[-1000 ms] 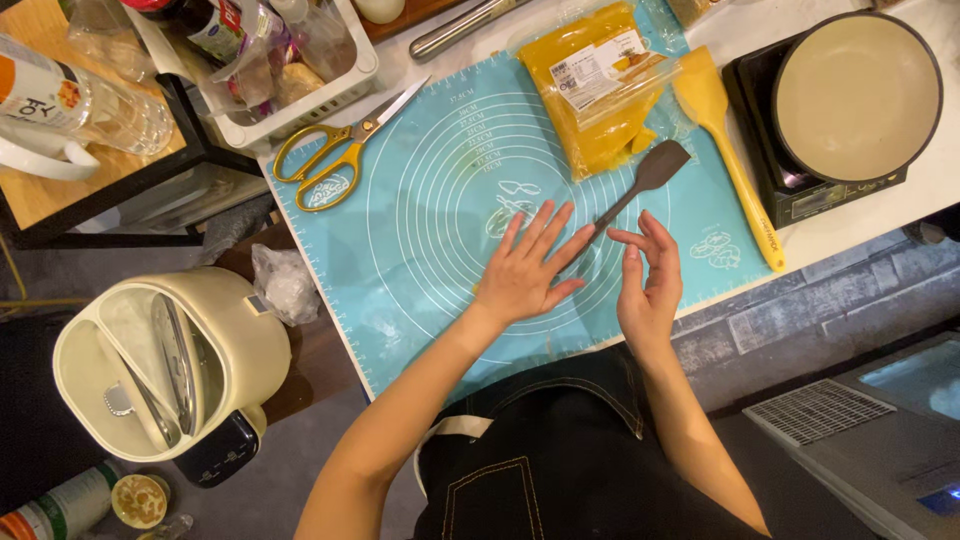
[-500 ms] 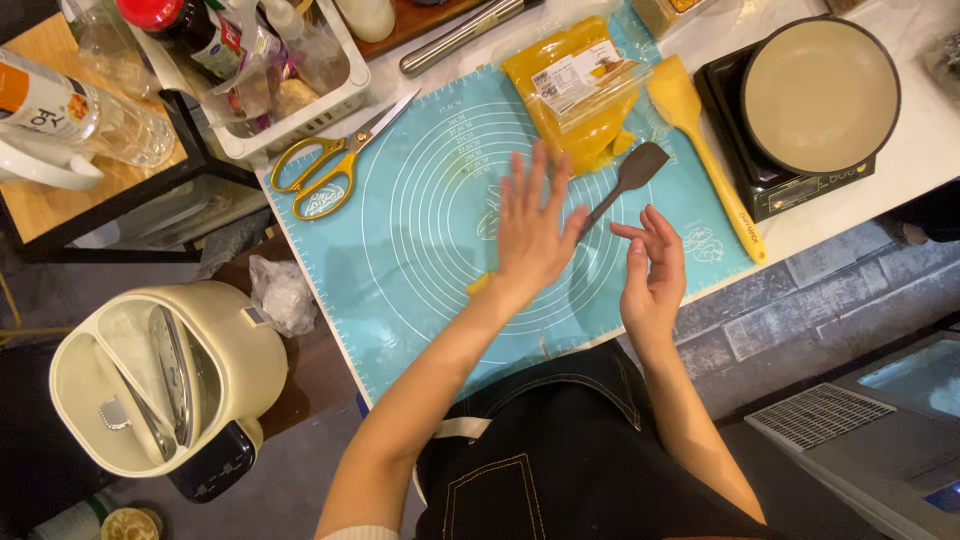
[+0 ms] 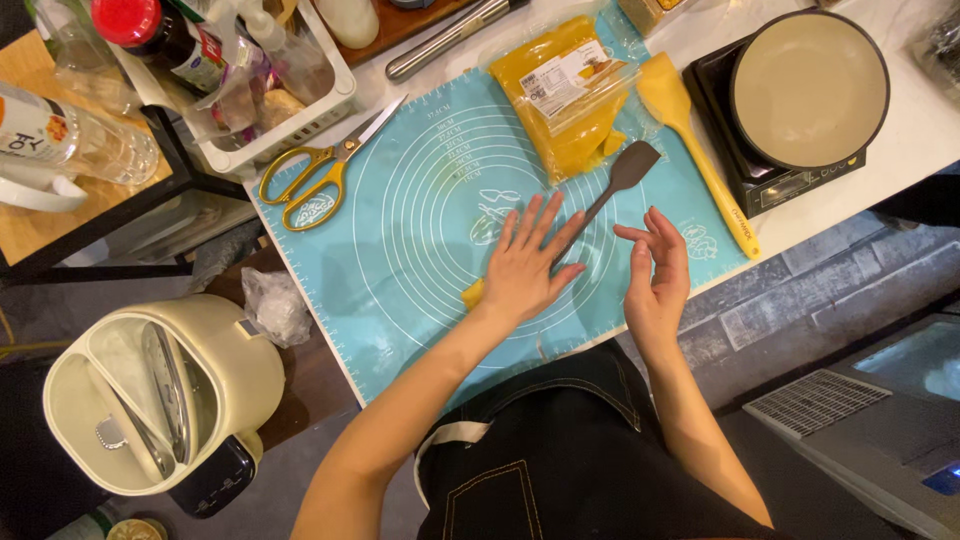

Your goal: The person flattens a yellow dough-like sheet on a silicone mat, sprinkles white seeds onto it, and presses them in. They then add chopped nuts and other toppings from nearby containers, continuing to press and shape the mixture by hand.

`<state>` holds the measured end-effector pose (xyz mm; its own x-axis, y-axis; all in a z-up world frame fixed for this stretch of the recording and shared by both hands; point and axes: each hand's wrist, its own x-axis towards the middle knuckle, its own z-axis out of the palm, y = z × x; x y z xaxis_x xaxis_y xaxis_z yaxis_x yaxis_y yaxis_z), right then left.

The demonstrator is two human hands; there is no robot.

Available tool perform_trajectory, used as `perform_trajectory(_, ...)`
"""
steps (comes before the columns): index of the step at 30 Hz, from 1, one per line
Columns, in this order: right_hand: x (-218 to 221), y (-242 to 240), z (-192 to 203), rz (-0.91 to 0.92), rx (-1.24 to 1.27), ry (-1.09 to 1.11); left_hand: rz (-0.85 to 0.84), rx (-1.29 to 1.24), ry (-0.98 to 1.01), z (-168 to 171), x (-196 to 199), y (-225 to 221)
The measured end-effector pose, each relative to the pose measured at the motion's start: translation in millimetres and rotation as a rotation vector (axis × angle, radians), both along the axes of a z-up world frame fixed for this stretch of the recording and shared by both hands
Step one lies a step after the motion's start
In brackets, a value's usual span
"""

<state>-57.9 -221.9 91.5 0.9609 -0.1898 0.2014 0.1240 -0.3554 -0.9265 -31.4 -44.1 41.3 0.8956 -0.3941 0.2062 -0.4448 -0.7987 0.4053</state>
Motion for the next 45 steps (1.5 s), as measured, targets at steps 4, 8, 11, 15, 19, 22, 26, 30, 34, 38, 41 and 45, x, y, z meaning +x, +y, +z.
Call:
perform_trajectory(4,-1,-4,0,0.009,0.017,0.028,-0.028,-0.038,0.118,-2,4,8)
perform_trajectory(8,1,-7,-1,-0.006,0.017,0.023,0.083,-0.448,0.302,-4,25,17)
perform_trajectory(11,2,-8,-4,-0.018,0.007,0.02,0.07,-0.356,0.07,-1,18,1)
perform_trajectory(15,7,-8,-3,-0.017,0.052,0.019,0.033,0.006,-0.027,3,14,-40)
perform_trajectory(19,3,-11,-4,-0.021,0.028,0.003,0.028,0.091,-0.079,-6,11,-41)
perform_trajectory(22,4,-14,-4,-0.027,0.017,0.015,0.078,0.078,-0.009,-9,10,-29)
perform_trajectory(26,3,-15,-5,-0.029,0.005,0.016,0.113,0.043,0.006,-5,3,-12)
perform_trajectory(30,1,-18,-5,-0.038,0.004,0.016,0.132,0.033,0.068,-1,-4,7)
perform_trajectory(34,-3,-23,-6,-0.04,-0.029,0.034,0.069,0.021,0.148,-3,-3,23)
perform_trajectory(38,-4,-25,-9,-0.019,-0.002,0.046,0.047,-0.357,0.408,-5,11,34)
perform_trajectory(41,1,-21,-7,-0.031,-0.004,0.036,0.243,-0.4,0.312,1,16,25)
perform_trajectory(45,5,-15,-4,-0.015,0.036,0.038,0.21,-0.075,0.011,6,7,-22)
